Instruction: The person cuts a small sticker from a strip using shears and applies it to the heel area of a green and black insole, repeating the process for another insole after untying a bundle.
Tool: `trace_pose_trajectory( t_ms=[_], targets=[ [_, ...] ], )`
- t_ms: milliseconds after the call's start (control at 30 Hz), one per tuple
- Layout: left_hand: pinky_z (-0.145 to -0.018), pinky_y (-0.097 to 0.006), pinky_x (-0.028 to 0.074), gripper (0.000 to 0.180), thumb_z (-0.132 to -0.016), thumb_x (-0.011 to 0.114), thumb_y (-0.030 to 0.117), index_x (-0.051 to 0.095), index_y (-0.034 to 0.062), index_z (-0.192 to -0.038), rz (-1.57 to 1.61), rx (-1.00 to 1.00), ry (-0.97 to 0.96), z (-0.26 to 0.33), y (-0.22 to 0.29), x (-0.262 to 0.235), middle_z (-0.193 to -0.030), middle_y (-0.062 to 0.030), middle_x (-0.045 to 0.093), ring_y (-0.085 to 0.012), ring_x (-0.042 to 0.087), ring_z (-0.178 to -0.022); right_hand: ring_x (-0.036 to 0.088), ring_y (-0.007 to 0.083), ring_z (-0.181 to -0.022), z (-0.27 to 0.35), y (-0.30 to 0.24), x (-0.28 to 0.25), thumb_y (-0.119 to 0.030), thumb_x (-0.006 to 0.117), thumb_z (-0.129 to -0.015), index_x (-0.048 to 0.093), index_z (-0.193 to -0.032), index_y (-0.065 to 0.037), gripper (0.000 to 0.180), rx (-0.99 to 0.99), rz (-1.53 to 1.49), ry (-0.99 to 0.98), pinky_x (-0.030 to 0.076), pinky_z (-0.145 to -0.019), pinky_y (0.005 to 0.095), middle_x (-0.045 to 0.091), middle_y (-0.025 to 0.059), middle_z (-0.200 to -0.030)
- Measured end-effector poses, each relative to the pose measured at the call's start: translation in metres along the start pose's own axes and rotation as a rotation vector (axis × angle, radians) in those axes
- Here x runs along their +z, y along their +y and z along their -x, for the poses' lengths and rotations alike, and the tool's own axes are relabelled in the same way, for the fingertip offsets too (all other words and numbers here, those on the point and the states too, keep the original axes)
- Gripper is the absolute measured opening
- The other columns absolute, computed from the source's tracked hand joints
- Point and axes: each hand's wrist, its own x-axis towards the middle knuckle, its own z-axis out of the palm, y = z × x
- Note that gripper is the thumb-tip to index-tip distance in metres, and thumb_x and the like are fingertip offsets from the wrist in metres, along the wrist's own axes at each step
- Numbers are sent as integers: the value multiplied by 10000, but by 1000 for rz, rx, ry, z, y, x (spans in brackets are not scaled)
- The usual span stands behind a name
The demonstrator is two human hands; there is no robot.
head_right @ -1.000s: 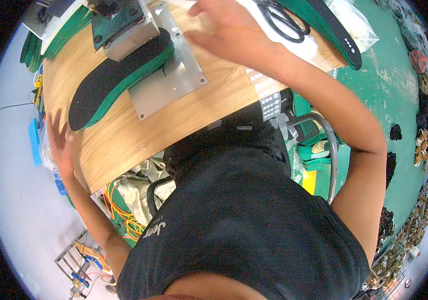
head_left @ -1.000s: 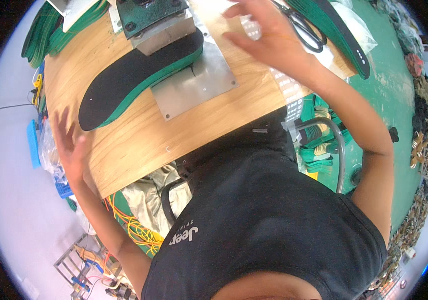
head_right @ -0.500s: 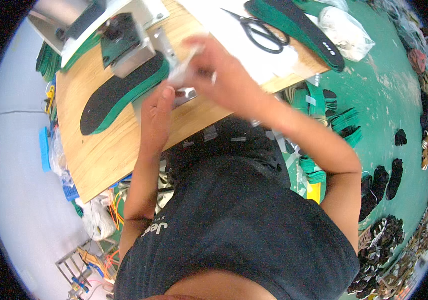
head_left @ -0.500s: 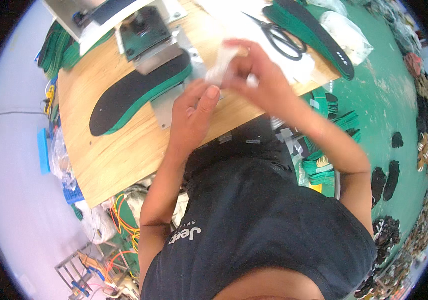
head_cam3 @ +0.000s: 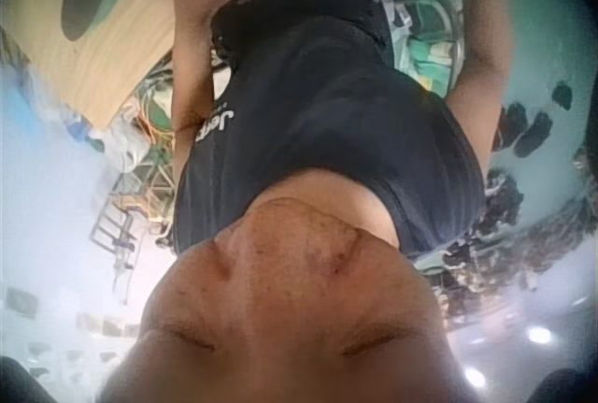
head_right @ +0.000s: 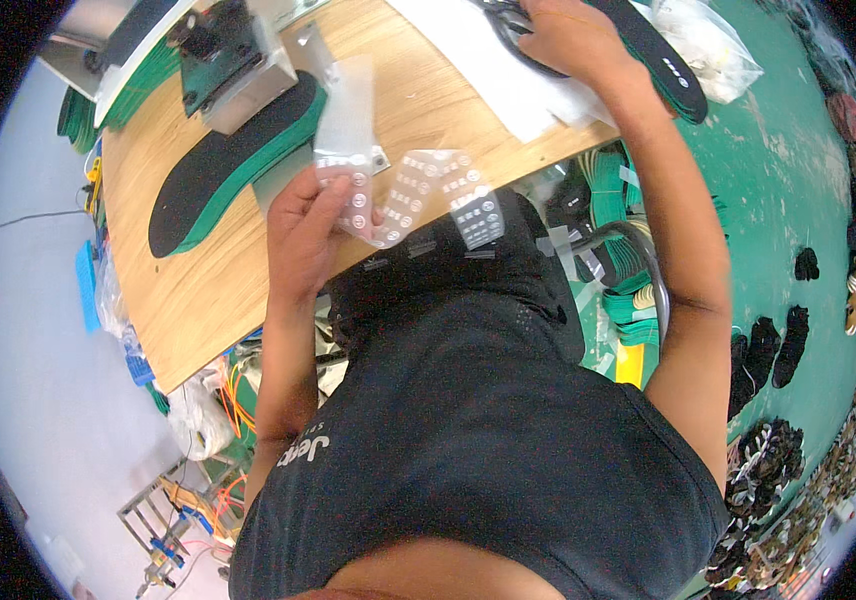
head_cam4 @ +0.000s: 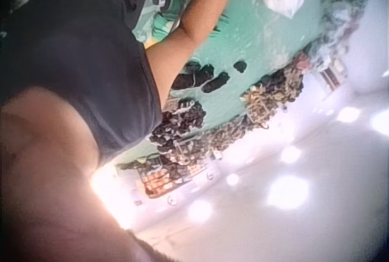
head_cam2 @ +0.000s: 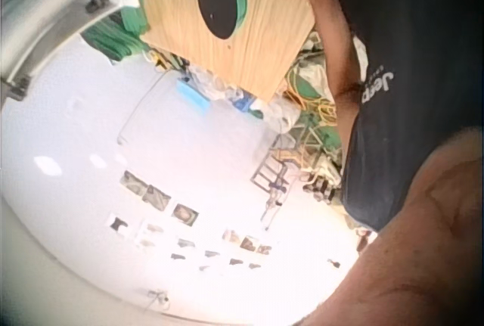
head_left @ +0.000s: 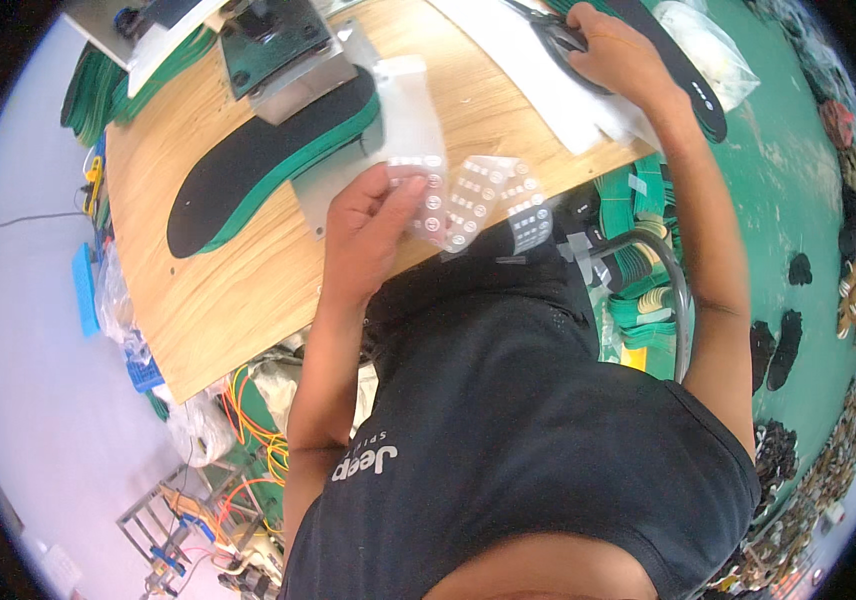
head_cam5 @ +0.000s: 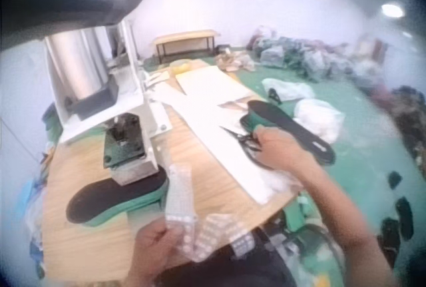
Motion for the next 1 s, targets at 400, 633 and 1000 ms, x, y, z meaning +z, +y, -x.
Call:
trace_pose_trajectory(
  t_ms=[400, 633, 1000],
  targets=[
    [-470, -265, 393, 154, -856, 509, 89, 591, -35, -899, 170, 186, 123, -3, 3, -8, -662, -89, 570, -142, 481, -488, 585, 203, -775, 17, -22, 10, -123, 673, -738, 490, -1145, -17, 459, -138, -927, 295, 463, -690, 298, 579, 156, -812],
    [-443, -236, 374, 124, -848, 539, 77, 594, -34, -854, 156, 177, 206, 5, 12, -3, -646, -89, 558, -139, 487, -486, 488, 71, -719, 136, -28, -7, -401, 829, -664, 394, -1357, 8, 915, -58, -1429, -455, 393, -617, 213, 517, -17, -837],
    [-375, -241, 357, 106, -828, 620, 66, 613, -40, -833, 92, 110, 247, 3, 20, 20, -667, -88, 586, -134, 469, -419, 516, 150, -946, 154, -44, 15, -313, 824, -670, 366, -1386, -38, 893, 12, -1432, -785, 435, -857, 296, 554, 54, -1106]
  ],
)
